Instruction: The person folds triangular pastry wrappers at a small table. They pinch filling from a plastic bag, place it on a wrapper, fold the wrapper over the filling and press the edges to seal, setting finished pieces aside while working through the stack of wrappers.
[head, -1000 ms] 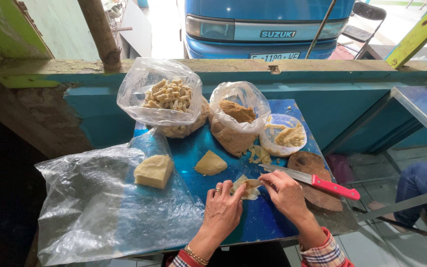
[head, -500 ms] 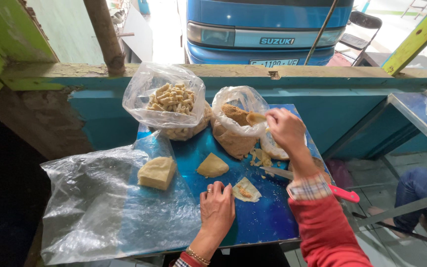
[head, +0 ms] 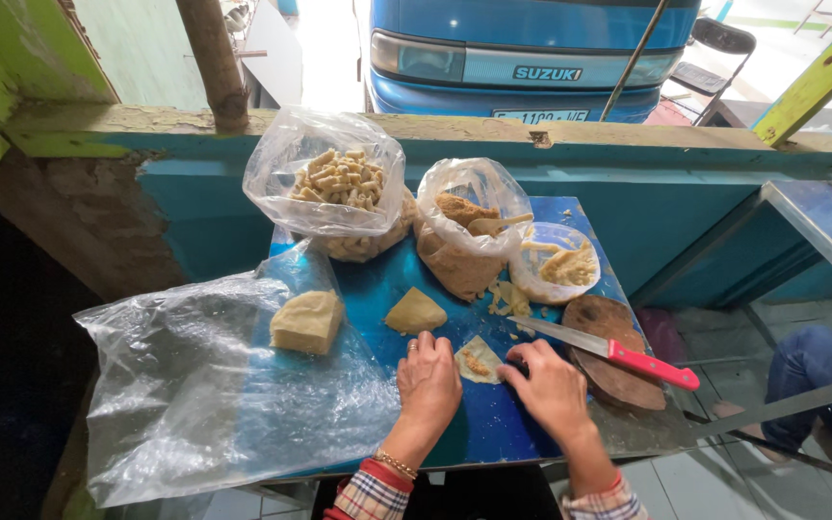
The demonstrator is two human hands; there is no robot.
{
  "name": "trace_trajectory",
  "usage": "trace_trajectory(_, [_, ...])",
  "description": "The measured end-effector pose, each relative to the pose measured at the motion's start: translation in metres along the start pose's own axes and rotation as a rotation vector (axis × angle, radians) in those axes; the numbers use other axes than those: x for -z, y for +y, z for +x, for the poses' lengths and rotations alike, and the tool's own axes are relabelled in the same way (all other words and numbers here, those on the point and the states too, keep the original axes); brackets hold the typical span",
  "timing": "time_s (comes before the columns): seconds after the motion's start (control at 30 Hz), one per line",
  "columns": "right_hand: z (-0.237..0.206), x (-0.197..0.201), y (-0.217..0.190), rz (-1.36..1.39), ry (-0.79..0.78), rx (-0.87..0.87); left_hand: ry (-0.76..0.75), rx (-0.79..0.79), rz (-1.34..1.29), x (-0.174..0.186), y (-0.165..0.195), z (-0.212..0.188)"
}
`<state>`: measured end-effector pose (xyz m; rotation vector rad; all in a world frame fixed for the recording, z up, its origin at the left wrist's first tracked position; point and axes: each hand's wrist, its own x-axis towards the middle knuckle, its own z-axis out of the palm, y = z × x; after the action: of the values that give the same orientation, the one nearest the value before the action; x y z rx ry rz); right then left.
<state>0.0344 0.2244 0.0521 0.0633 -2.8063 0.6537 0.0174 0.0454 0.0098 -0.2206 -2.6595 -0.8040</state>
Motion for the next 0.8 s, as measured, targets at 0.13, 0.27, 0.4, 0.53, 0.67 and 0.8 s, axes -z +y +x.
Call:
trace_trajectory(0.13, [-0.010,-0.021,0.008,0.171,-0.038,-0.096,-0.001,0.012,-0.119,-0.002,-0.002,0.001])
trace_trajectory(0.27, [-0.006,-0.029,0.014,0.281,-0.029,-0.084,0.010,-0.059,-0.233,-0.002,-0.005,0.001])
trace_trajectory(0.4, [-0.007,-0.027,0.008,0.440,-0.031,-0.106,-0.012,-0.116,-0.384,0.001,-0.004,0.002])
trace_trajectory(0.53, [-0.015,-0.021,-0.003,0.403,-0.025,-0.049,-0.018,-0.218,-0.436,0.006,-0.004,-0.001])
trace_trajectory(0.67, [-0.021,-0.016,-0.005,0.284,0.043,0.216,-0.006,-0.362,-0.410,0.007,-0.006,-0.005])
trace_trajectory(0.8, [-0.013,-0.023,-0.002,0.158,0.132,0.481,-0.039,-0.327,-0.330,-0.001,-0.006,-0.002])
